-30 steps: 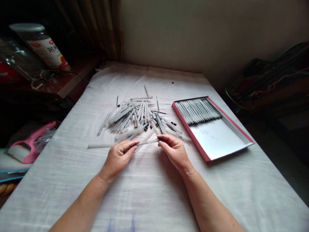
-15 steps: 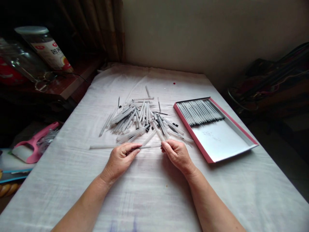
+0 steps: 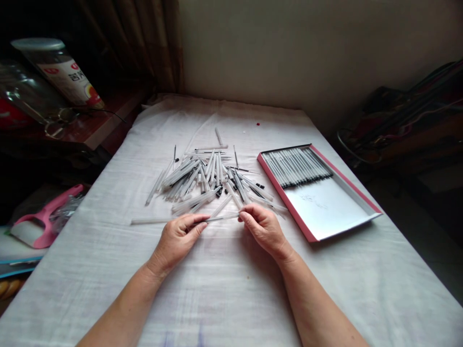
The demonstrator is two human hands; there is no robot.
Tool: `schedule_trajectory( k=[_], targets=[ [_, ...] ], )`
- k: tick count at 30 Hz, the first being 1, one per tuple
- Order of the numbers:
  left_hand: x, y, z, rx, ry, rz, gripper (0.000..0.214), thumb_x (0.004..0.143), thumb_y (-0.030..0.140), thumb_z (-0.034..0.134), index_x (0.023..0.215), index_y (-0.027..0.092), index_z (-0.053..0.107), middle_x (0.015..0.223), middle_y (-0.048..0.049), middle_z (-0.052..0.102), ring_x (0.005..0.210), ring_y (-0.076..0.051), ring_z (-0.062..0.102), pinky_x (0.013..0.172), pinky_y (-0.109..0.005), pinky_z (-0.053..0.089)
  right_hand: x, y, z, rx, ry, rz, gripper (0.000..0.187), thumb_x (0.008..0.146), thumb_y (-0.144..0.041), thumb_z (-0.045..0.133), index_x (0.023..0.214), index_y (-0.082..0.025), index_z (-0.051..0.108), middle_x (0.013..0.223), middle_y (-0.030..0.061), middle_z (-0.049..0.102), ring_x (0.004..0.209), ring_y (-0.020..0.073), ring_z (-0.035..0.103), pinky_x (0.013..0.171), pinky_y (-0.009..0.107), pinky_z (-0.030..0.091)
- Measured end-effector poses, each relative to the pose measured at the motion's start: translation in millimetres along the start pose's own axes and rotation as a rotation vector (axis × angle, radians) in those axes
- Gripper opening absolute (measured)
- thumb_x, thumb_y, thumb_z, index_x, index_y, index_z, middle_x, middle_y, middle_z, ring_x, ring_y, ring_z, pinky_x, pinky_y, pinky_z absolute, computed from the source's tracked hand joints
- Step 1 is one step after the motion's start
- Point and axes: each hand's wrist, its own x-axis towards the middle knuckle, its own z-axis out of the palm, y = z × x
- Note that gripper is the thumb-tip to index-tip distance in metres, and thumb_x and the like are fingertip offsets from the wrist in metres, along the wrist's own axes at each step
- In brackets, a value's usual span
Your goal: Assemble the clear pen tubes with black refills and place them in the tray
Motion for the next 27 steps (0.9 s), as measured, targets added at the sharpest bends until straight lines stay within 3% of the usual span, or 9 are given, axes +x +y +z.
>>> schedule_trajectory(
  k=[3,7,12,17,22,27],
  targets=[
    [-0.3,-1.1,0.5,0.000,-0.004,0.000,0.022,0.081,0.032,0.063,0.094,0.020,0.077,0.093,-0.0065,0.077,0.085,-0.021,0.072,0.079,-0.030,0.058,-0.1,1.8,-0.6,-0.051,-0.001,-0.012,0.022,0.087,-0.037,0.055,0.077,-0.019,0.063,0.070,0.0021,0.065,0.064,0.0142,0.059,0.062,0.025,0.048],
    [-0.8,-2.0,0.5,0.006,-0.008,-0.001,0.023,0.081,0.032,0.063,0.095,0.020,0.076,0.093,-0.0066,0.077,0.086,-0.021,0.072,0.080,-0.031,0.057,-1.2,1.8,-2.2,0.030,-0.022,0.005,0.021,0.083,-0.035,0.062,0.098,-0.020,0.063,0.079,0.0023,0.066,0.068,0.0149,0.061,0.064,0.026,0.049],
    [-1.2,-2.5,0.0,0.007,-0.010,-0.002,0.022,0.082,0.032,0.063,0.096,0.021,0.076,0.094,-0.0061,0.077,0.086,-0.020,0.071,0.081,-0.030,0.057,-0.8,1.2,-3.7,-0.053,-0.040,-0.034,0.016,0.086,-0.033,0.058,0.082,-0.019,0.064,0.074,0.0018,0.066,0.068,0.0149,0.061,0.068,0.026,0.048],
    [-1.2,-3.0,0.1,0.006,-0.017,-0.005,0.023,0.082,0.032,0.063,0.096,0.021,0.076,0.094,-0.0060,0.077,0.086,-0.020,0.071,0.081,-0.030,0.057,-1.4,3.2,-3.9,0.025,-0.042,0.018,0.022,0.084,-0.035,0.061,0.100,-0.020,0.062,0.078,0.0016,0.067,0.068,0.0147,0.061,0.063,0.025,0.048],
    [-1.2,-3.1,0.2,0.014,-0.017,-0.003,0.023,0.082,0.032,0.062,0.097,0.020,0.076,0.094,-0.0060,0.077,0.086,-0.020,0.071,0.081,-0.031,0.057,-0.6,0.7,-4.7,-0.026,-0.055,-0.019,0.014,0.086,-0.032,0.057,0.083,-0.019,0.062,0.074,0.0020,0.066,0.069,0.0144,0.060,0.067,0.026,0.048],
    [-1.2,-3.7,0.2,0.010,-0.021,-0.004,0.023,0.082,0.032,0.063,0.097,0.021,0.076,0.095,-0.0060,0.077,0.086,-0.021,0.071,0.081,-0.031,0.057,0.0,0.5,-5.2,0.048,-0.060,0.001,0.016,0.084,-0.031,0.060,0.095,-0.020,0.062,0.080,0.0024,0.068,0.072,0.0153,0.063,0.068,0.026,0.049]
  ],
)
